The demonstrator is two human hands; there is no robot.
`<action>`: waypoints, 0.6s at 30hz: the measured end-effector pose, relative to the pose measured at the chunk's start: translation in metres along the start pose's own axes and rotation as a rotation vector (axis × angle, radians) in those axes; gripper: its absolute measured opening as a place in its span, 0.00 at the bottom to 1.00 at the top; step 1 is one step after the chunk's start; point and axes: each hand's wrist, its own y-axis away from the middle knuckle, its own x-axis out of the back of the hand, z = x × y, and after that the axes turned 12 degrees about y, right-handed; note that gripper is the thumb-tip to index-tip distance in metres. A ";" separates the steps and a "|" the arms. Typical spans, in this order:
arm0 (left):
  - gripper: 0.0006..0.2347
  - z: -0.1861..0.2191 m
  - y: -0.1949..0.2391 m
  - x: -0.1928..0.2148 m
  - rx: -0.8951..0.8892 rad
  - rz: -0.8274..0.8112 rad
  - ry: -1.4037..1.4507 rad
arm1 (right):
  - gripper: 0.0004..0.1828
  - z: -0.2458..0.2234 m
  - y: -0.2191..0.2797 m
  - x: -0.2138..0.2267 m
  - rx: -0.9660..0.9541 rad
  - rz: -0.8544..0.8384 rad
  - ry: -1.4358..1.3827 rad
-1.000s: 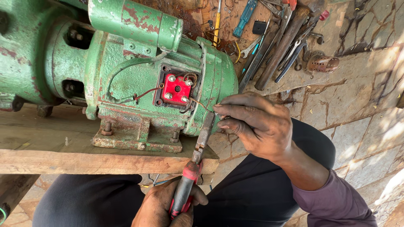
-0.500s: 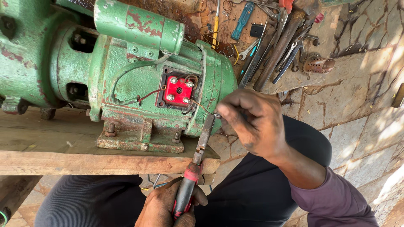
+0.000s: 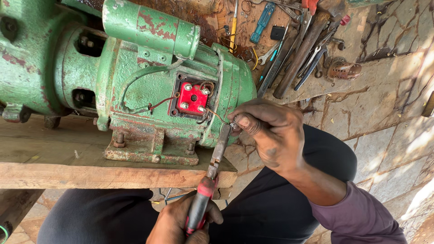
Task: The person repairs a water pump motor by stripping wires with pliers and reconnecting them to a terminal block using a screwdriver.
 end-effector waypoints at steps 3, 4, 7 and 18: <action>0.15 0.000 0.007 0.009 -0.023 -0.107 0.328 | 0.07 0.001 -0.006 0.001 0.374 0.095 0.399; 0.14 0.001 0.010 0.012 -0.035 -0.151 0.470 | 0.06 0.003 -0.010 0.000 0.462 0.107 0.391; 0.12 0.004 0.001 0.007 -0.065 -0.104 0.154 | 0.06 0.000 -0.007 0.002 0.120 0.010 0.170; 0.24 0.000 0.023 -0.019 -0.274 0.172 0.570 | 0.08 0.011 -0.015 0.003 0.544 0.113 0.487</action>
